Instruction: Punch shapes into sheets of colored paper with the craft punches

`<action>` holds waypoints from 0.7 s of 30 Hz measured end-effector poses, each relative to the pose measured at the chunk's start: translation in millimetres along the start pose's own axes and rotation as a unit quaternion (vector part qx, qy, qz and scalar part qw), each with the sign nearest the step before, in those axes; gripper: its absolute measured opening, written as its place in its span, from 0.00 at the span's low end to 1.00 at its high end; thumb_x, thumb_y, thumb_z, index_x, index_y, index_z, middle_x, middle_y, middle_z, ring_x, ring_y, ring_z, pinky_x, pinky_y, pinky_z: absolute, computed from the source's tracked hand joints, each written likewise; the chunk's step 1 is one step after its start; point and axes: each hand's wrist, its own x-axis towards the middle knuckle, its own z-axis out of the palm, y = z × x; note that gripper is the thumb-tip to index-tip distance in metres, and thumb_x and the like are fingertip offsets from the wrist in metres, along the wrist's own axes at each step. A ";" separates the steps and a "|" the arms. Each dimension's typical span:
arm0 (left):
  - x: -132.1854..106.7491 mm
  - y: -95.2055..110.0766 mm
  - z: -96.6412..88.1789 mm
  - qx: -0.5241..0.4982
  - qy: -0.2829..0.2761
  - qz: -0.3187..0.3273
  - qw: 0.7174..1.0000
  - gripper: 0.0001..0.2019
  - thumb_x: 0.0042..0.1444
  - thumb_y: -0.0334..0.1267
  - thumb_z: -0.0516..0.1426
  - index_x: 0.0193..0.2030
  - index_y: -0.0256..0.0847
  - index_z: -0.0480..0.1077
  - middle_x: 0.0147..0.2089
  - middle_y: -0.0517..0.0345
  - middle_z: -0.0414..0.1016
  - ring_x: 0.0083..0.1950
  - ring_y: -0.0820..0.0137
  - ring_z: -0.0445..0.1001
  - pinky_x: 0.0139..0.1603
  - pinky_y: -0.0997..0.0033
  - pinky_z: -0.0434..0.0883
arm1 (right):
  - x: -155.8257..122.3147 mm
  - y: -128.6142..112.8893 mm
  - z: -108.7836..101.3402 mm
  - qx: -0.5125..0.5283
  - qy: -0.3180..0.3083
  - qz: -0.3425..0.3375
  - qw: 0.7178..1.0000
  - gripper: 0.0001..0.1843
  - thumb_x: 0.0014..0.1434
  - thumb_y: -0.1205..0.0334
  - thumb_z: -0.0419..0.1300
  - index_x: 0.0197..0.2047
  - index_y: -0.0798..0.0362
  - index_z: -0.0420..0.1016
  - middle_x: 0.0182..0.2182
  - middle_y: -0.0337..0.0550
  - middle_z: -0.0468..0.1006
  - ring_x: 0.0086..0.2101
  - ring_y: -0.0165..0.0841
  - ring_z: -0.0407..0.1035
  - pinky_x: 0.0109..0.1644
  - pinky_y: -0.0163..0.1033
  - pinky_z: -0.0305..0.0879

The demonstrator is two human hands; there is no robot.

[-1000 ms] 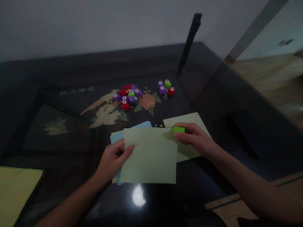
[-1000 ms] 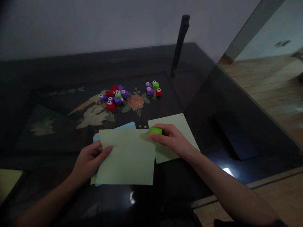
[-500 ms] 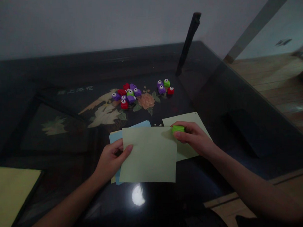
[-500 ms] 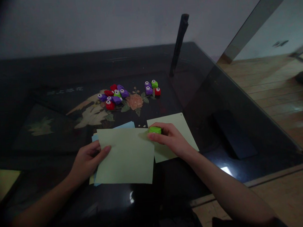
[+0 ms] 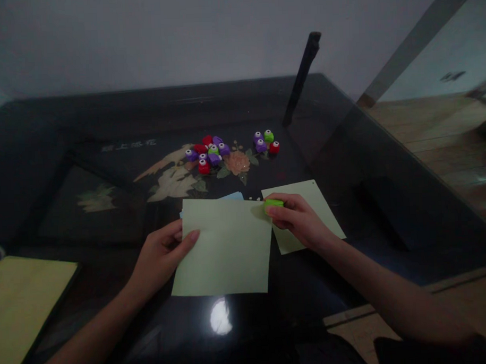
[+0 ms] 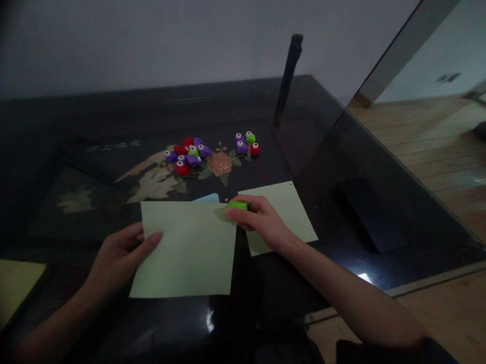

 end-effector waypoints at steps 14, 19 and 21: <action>-4.9 -8.5 -5.2 0.006 -0.017 -0.006 1.000 0.14 0.53 0.48 0.60 0.36 0.37 0.75 0.22 0.60 0.73 0.23 0.68 0.72 0.22 0.74 0.69 | 9.3 17.5 8.7 0.017 0.008 0.020 1.000 0.15 0.51 0.52 0.66 0.25 0.54 0.69 0.16 0.29 0.58 0.17 0.22 0.48 0.20 0.33 0.38; -4.4 -11.5 -3.2 0.012 -0.026 0.003 1.000 0.13 0.54 0.47 0.59 0.34 0.38 0.74 0.22 0.60 0.73 0.22 0.69 0.72 0.21 0.74 0.69 | 6.9 14.2 8.8 0.000 0.014 0.018 1.000 0.14 0.52 0.52 0.65 0.26 0.54 0.71 0.16 0.30 0.59 0.17 0.22 0.49 0.20 0.33 0.39; -4.4 -10.6 -2.3 0.023 -0.012 0.018 0.999 0.12 0.53 0.46 0.59 0.32 0.38 0.74 0.21 0.60 0.73 0.21 0.69 0.72 0.20 0.74 0.69 | 7.0 14.5 8.2 -0.004 0.006 0.020 1.000 0.15 0.52 0.51 0.65 0.27 0.54 0.70 0.16 0.30 0.59 0.18 0.22 0.50 0.20 0.33 0.39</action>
